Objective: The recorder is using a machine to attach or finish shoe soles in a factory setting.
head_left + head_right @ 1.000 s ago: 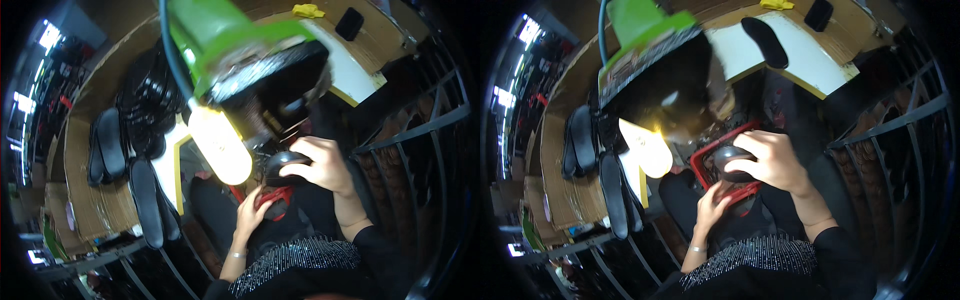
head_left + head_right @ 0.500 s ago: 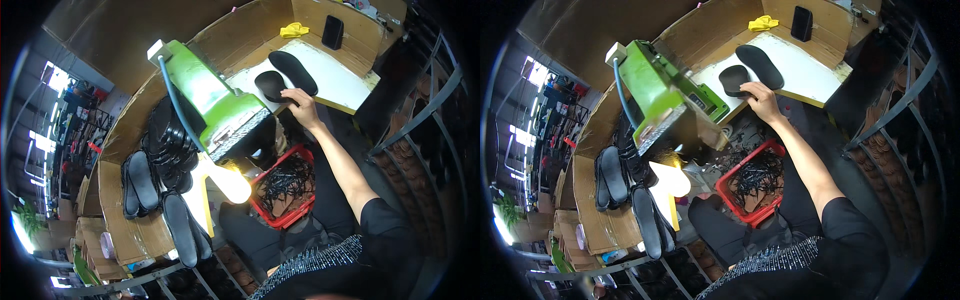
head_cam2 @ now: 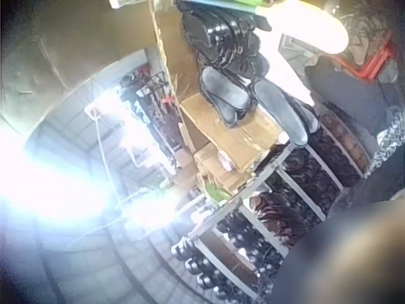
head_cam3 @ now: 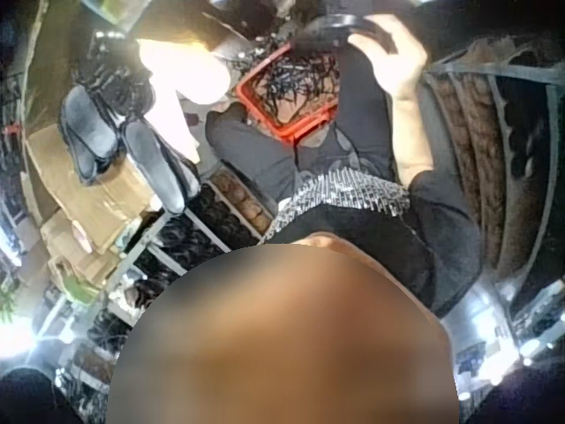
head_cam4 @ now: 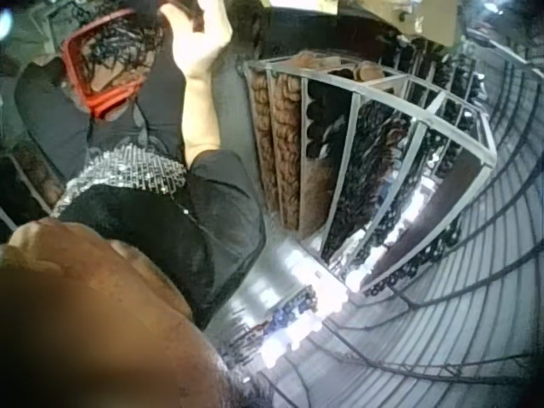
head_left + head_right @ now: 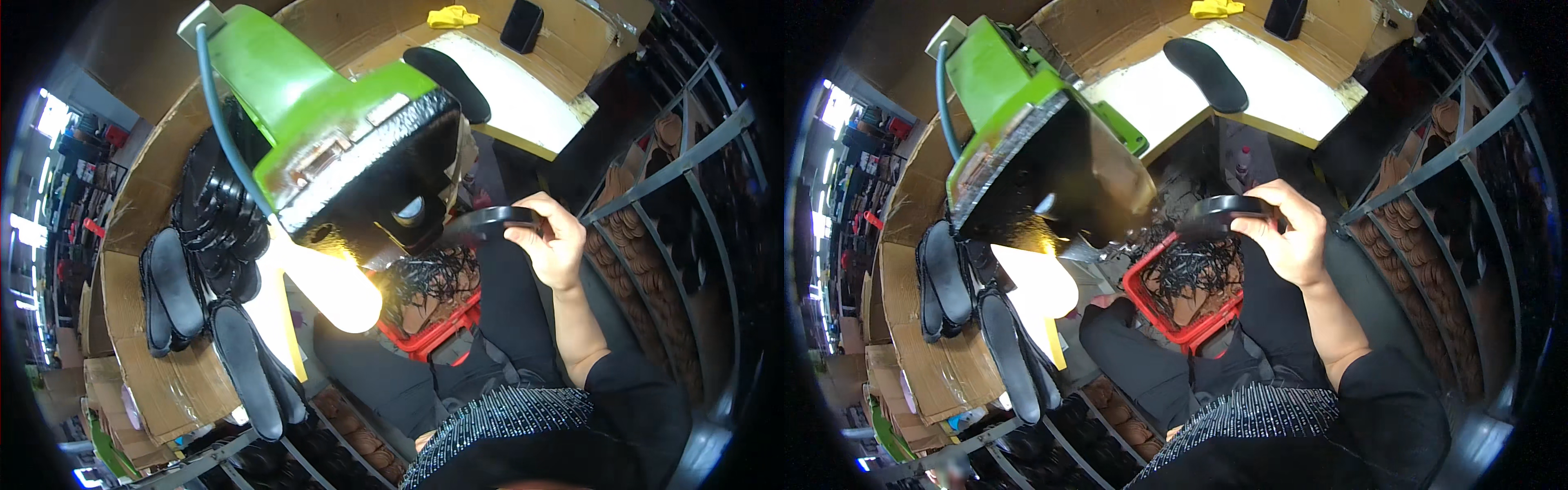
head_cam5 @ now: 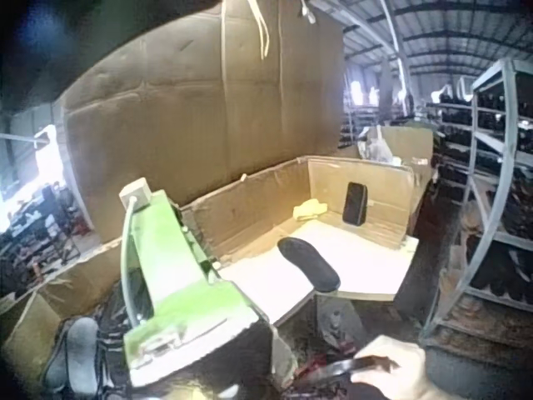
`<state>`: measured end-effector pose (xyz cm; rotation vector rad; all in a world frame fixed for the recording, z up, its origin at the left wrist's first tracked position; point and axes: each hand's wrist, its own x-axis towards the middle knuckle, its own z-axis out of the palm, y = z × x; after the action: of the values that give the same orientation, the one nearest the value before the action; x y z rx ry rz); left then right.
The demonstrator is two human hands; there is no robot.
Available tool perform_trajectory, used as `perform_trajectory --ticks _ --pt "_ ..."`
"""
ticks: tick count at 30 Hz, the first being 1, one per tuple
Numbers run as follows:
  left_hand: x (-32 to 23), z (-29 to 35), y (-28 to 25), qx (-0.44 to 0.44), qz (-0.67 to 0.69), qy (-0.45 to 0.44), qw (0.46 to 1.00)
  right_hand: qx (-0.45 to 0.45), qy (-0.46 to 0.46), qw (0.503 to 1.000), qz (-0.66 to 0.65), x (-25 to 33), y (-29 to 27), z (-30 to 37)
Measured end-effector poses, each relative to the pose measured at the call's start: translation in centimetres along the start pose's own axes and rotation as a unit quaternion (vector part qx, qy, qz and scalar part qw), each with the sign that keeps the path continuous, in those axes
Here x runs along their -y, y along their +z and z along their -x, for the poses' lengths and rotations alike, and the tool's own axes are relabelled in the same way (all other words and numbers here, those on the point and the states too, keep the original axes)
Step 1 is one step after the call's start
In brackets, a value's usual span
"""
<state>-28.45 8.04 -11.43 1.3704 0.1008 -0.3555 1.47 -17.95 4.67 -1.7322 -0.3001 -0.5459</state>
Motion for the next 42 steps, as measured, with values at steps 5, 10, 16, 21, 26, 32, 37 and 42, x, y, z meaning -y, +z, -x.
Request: perform_trajectory --ticks 5,10,16,21,26,32,37,42 --pt "-0.1 -0.2 -0.1 0.012 -0.004 -0.026 1.000 0.120 0.188 0.971 -0.084 -0.9 0.6 2.5" --pt "-5.9 -4.3 0.0 -0.175 0.081 -0.028 0.981 0.176 0.202 0.955 -0.127 -1.3 2.9 3.9" --pt "-17.5 -18.7 3.3 -0.227 -0.281 0.284 0.888 0.133 0.225 0.944 -0.199 -1.3 4.9 3.8" --pt "-19.3 -22.8 3.5 -0.274 -0.330 0.272 0.862 0.079 0.243 0.931 -0.260 -1.7 6.8 3.1" --pt "-17.5 -22.7 3.4 -0.293 -0.263 0.307 0.866 0.083 0.230 0.943 -0.225 -1.8 7.4 2.6" --pt "-14.6 -21.0 3.4 -0.349 -0.151 0.294 0.877 0.190 0.172 0.956 -0.141 0.2 8.3 1.8" --pt "-17.4 -15.4 -2.0 -0.403 -0.304 0.332 0.797 0.187 -0.114 0.976 0.018 2.3 1.3 -1.7" --pt "-19.6 -5.8 -10.7 -0.534 -0.715 -0.081 0.444 0.064 -0.307 0.946 0.082 -0.8 -1.8 -6.3"
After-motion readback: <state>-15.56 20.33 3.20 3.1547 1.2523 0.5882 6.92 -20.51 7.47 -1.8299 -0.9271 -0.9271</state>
